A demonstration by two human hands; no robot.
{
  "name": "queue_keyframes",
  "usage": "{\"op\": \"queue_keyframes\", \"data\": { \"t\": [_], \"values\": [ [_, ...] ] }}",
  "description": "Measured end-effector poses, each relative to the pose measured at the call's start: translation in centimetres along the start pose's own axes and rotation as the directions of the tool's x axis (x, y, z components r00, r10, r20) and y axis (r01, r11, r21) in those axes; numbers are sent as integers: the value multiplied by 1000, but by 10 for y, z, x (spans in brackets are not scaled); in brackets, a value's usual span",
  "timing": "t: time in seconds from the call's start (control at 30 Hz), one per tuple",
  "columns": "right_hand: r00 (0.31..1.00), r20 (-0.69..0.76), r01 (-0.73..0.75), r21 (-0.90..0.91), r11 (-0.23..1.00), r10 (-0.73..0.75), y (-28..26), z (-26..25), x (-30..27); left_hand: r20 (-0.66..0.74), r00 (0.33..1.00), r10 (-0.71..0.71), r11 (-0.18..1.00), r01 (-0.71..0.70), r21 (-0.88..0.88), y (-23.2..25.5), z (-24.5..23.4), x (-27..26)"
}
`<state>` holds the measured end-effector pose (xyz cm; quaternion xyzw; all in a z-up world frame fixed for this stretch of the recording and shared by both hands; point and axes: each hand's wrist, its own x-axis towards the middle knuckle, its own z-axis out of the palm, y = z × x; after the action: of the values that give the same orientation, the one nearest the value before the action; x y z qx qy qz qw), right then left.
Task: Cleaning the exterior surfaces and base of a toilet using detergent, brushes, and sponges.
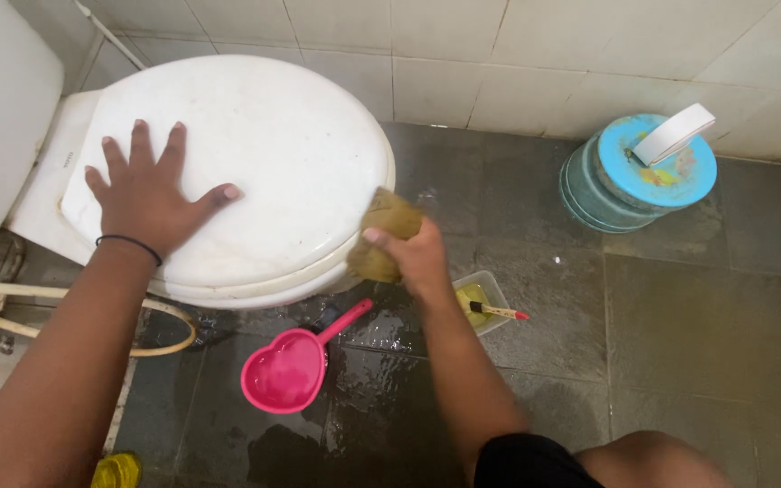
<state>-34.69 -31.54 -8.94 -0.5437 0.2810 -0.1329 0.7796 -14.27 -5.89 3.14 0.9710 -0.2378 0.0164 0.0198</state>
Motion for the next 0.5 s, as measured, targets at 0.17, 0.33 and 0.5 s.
{"op": "queue_keyframes", "data": {
  "t": [0.17,0.33,0.5],
  "values": [
    [988,39,151,-133,980,-147,-13,2,3,-2,1000,13,1000,-13,24,-4,4,4],
    [970,12,241,82,967,-243,-28,9,13,-22,1000,19,999,-18,28,-6,8,4],
    [990,-131,-11,-408,913,-46,-17,44,-46,-6,1000,9,999,-9,40,-8,10,7]
  ]
}}
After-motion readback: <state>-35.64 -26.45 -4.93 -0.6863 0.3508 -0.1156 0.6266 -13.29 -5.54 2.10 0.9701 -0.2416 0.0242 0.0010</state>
